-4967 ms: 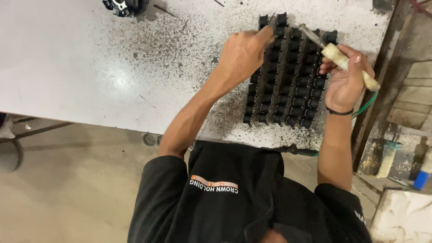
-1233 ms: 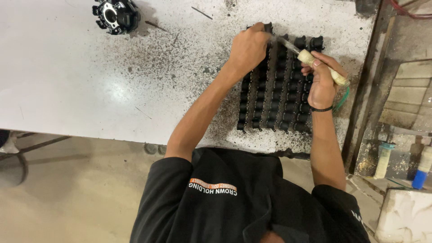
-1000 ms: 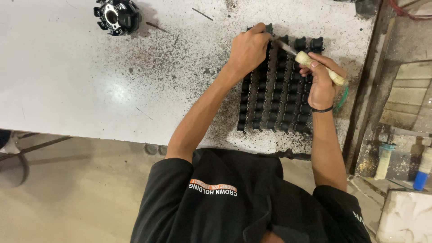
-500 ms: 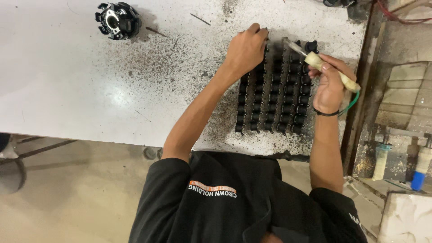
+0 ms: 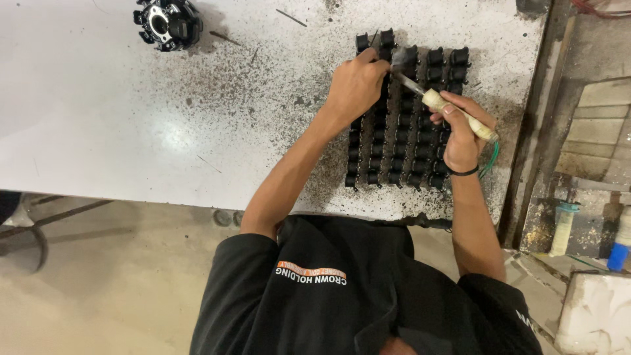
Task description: The person solders components onto a grid of black electronic parts laid on a workbench, holding a soldering iron in one hand and applying it to each component in turn while steadying the parts with the other hand. They work across the grid row by row, occasionally repositioning a part, with smoke rising as the iron makes contact.
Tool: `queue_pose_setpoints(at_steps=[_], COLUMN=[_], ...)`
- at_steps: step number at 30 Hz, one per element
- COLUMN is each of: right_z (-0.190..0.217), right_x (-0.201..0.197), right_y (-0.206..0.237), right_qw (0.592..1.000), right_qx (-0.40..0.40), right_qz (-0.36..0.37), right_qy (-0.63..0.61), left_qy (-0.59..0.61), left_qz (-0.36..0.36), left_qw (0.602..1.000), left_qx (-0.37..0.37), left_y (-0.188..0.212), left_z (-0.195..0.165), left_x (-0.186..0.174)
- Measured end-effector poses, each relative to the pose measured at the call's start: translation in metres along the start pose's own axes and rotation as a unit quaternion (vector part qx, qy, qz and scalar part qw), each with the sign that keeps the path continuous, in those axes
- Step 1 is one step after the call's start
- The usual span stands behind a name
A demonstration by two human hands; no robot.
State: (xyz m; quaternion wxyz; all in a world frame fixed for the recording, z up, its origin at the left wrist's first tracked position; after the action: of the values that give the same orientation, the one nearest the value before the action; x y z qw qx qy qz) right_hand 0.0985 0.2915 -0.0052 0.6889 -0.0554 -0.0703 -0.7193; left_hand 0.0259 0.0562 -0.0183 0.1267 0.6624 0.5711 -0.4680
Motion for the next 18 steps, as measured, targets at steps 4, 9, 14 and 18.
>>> queue_pose_setpoints(at_steps=[4,9,14,18], right_z=[0.0001,-0.0015,-0.0013,-0.0012], right_x=[0.0020,0.0031,0.0036,0.0041], right_y=[-0.0018,-0.0013,0.0004,-0.0006], right_qw=[1.000,1.000,1.000,1.000], right_qx=[0.018,0.005,0.008,0.016], right_qz=[-0.009,-0.011,-0.016,-0.021], right_qy=[-0.010,-0.024,-0.018,-0.014], left_qy=[-0.004,0.048,0.075,0.050], left_qz=[0.017,-0.002,-0.028,-0.006], left_qw=[1.000,0.999,0.997,0.999], left_qx=[0.023,0.007,0.024,0.006], left_y=[-0.0020,0.0030,-0.0019,-0.0049], left_z=[-0.0028,-0.0051,-0.0014,-0.0016], left_x=[-0.0002,-0.0072,-0.0083,-0.0047])
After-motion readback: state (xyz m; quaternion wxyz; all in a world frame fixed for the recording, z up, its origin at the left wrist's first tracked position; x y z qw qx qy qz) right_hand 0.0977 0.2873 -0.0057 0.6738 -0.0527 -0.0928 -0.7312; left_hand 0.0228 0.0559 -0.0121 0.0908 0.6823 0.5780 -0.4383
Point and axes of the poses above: each hand's wrist, its own y-axis away from the middle knuckle, its own x-axis out of the palm, z = x × y, the point moved 1 cm from there along -y, towards the middle knuckle, and after that the axes turned 7 degrees about x, right-handed, at the moved point
